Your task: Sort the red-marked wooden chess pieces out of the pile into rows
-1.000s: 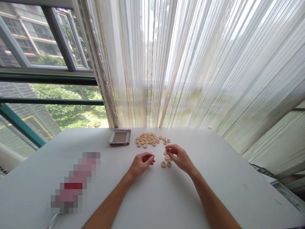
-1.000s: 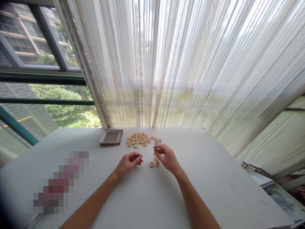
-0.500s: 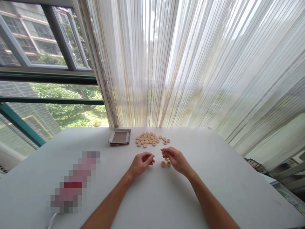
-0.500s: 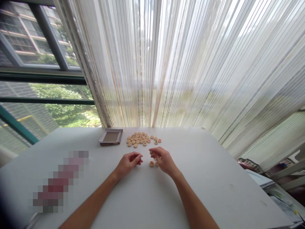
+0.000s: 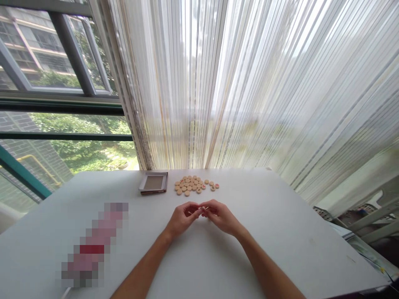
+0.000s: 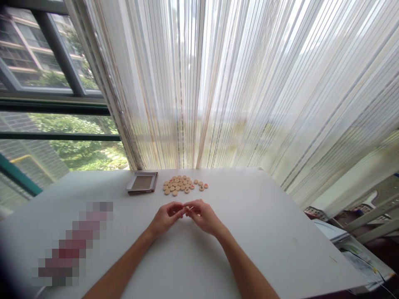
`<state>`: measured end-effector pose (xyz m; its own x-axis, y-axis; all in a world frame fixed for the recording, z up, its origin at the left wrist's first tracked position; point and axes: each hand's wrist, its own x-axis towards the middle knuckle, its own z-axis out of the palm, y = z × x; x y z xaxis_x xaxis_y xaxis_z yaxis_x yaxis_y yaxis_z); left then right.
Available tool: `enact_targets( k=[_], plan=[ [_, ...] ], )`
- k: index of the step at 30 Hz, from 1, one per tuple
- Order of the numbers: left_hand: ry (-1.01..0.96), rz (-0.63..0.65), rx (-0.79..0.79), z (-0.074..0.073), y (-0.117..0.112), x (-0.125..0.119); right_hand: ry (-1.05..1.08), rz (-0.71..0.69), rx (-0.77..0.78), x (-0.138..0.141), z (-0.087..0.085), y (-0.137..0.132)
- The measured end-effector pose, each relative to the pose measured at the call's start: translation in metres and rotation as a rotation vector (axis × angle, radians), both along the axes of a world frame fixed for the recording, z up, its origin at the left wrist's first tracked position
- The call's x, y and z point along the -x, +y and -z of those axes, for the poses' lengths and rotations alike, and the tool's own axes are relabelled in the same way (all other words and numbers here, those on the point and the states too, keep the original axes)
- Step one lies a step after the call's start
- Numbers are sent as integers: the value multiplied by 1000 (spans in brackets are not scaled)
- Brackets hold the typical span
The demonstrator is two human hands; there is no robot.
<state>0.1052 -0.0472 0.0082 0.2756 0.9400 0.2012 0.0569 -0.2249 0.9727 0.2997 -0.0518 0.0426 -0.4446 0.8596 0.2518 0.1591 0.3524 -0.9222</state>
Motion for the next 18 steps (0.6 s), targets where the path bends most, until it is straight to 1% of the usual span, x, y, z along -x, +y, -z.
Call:
enact_targets(
  k=[4,8,11,15,18],
  plan=[
    [-43,-16,7,-2,0,1,55,46,10,15,-1,-5],
    [-132,-56,50,3,3,1,35,184,-18,21,1,-19],
    [-148,-100,48,8,7,1,51,294,-13,16,8,-35],
    [-145,-110,48,11,11,4,105,342,62,4,21,-58],
    [-127,-86,49,7,7,4,110,362,142,-3,31,-71]
  ],
)
